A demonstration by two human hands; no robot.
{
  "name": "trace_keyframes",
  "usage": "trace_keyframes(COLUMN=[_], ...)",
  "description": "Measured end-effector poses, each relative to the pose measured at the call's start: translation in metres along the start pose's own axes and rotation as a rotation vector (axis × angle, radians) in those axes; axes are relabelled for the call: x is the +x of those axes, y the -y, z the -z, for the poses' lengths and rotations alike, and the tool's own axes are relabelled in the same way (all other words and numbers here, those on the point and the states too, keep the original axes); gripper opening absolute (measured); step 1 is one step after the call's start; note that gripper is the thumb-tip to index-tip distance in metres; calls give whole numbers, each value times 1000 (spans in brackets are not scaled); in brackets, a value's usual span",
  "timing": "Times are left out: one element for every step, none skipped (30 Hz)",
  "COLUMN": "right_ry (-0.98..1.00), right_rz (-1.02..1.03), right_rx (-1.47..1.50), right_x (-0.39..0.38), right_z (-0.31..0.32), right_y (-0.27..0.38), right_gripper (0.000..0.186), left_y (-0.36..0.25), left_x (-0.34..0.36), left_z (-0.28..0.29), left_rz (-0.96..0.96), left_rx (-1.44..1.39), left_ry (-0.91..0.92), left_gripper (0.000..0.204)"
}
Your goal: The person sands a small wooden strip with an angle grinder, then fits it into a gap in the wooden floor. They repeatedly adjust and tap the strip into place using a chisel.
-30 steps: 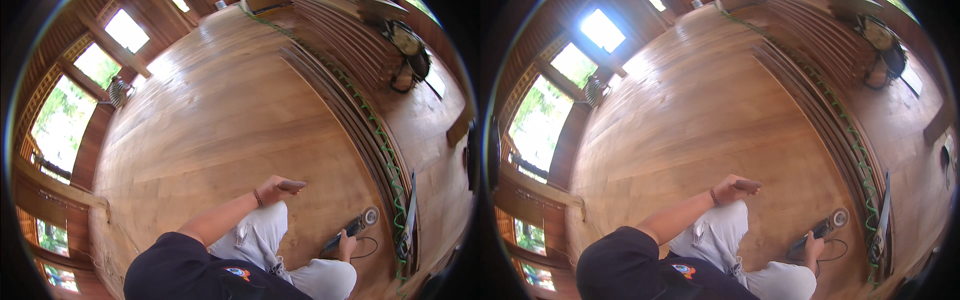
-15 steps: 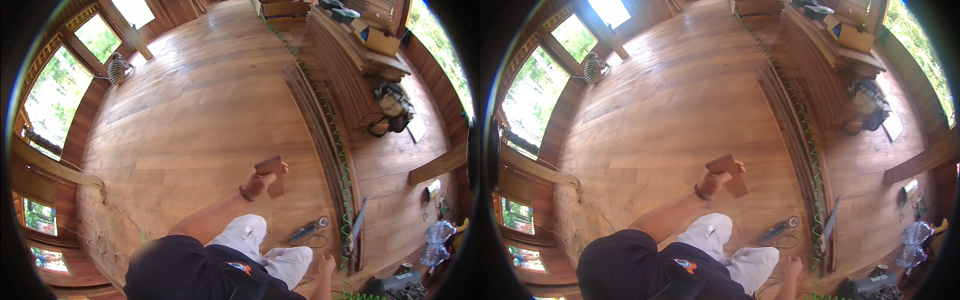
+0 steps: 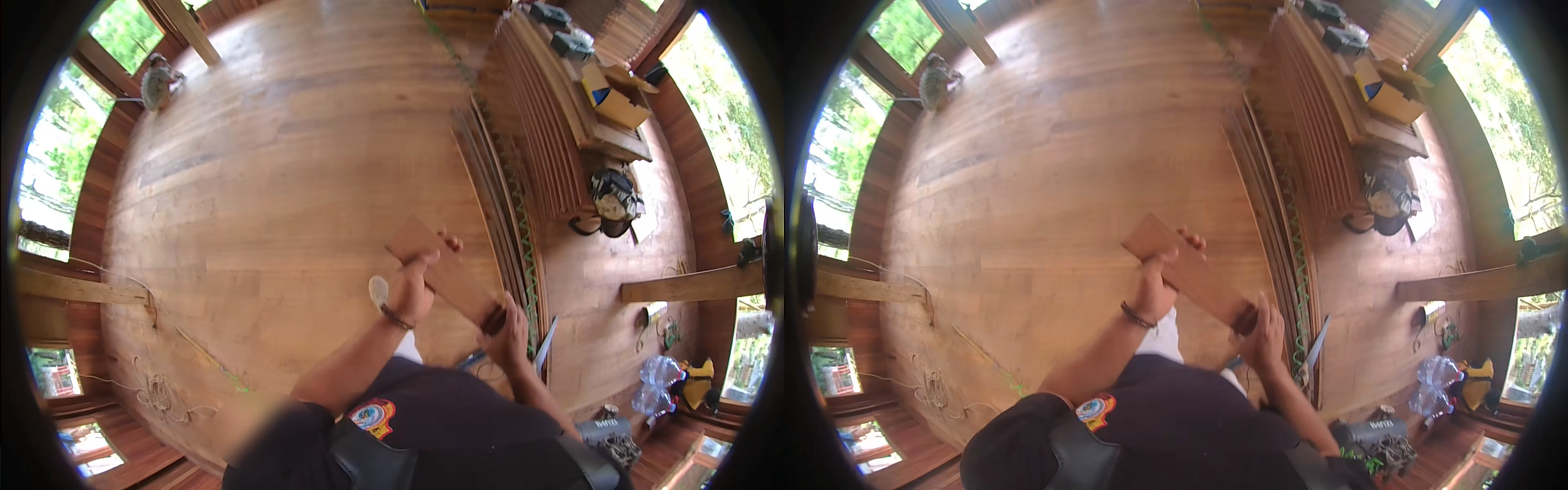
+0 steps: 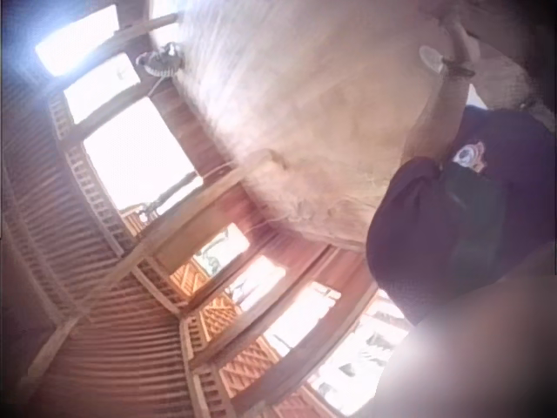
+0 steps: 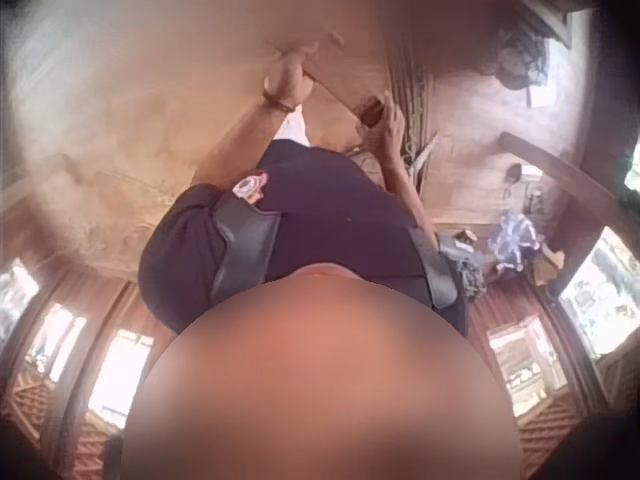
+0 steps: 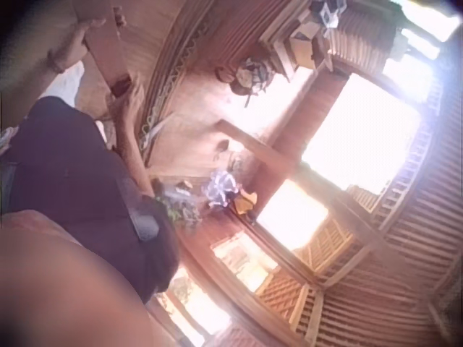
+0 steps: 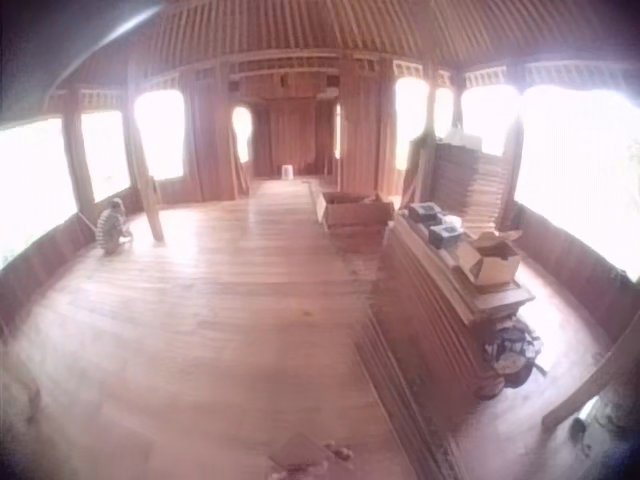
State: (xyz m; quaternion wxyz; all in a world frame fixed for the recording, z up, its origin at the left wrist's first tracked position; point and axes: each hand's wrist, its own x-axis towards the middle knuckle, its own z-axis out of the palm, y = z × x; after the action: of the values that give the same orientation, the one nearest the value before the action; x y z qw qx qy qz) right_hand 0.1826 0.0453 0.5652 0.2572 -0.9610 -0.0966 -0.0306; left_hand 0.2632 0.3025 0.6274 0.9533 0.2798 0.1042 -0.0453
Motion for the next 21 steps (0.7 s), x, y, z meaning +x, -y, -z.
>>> trace_keyframes(right_ry=[44, 97, 114, 100, 74, 96, 116, 128, 144, 127, 102, 75, 97, 67, 38, 17, 0, -15, -27, -22, -22], right_rz=[20, 36, 36, 61, 95, 89, 92, 99, 81, 98, 107, 112, 87, 91, 90, 83, 86, 96, 106, 105, 131], right_rx=[37, 77, 87, 102, 122, 123, 120, 117, 153, 138, 131, 131, 97, 74, 51, 22, 11, -4, -29, -54, -50], right_x=[34, 60, 75, 101, 129, 154, 175, 198, 222, 244, 265, 288, 311, 335, 360, 378, 411, 430, 466, 502, 541], right_z=[-9, -17, -23, -29, -37, -43, -44, -46, -47, -48, -50, -51, -52, -55, -59, -64, -68, -68, -72, -76, -76], right_y=[6, 17, 28, 36, 48, 60, 69, 75, 84, 89, 91, 94, 92, 89, 86, 79, 77, 72, 67, 61, 59], right_gripper=[93, 85, 81, 77, 73, 74, 74, 74, 74, 74, 75, 76, 80, 80, 81, 81, 83, 84, 84, 85, 85], left_y=[-23, -50, -72, -96, -121, -143, -164, -181, -199, -213, -226, -241, -250, -257, -265, -266, -278, -281, -289, -297, -310], left_x=[19, 34, 44, 54, 69, 82, 96, 112, 133, 153, 175, 199, 225, 253, 282, 307, 346, 371, 413, 453, 488], left_z=[6, 14, 20, 26, 29, 32, 37, 41, 44, 47, 51, 55, 59, 63, 68, 75, 80, 85, 89, 92, 91], left_rz=[-33, -30, -81, -46, -56, -113, -48, -38, -25, 6, 46, 101, 116, 141, 172, 191, 208, 199, 226, 231, 234], left_rx=[47, 117, 163, 217, 248, 227, 216, 144, 99, 24, -21, -70, -42, -22, -4, 1, 2, -21, 2, 7, 16], left_ry=[29, 4, 16, -15, -7, 64, 11, 24, 32, 10, -20, -71, -63, -71, -80, -66, -50, 14, -13, 2, 8], left_gripper=[53, 54, 54, 55, 57, 58, 59, 61, 62, 63, 64, 65, 65, 65, 64, 63, 62, 61, 60, 59, 57])
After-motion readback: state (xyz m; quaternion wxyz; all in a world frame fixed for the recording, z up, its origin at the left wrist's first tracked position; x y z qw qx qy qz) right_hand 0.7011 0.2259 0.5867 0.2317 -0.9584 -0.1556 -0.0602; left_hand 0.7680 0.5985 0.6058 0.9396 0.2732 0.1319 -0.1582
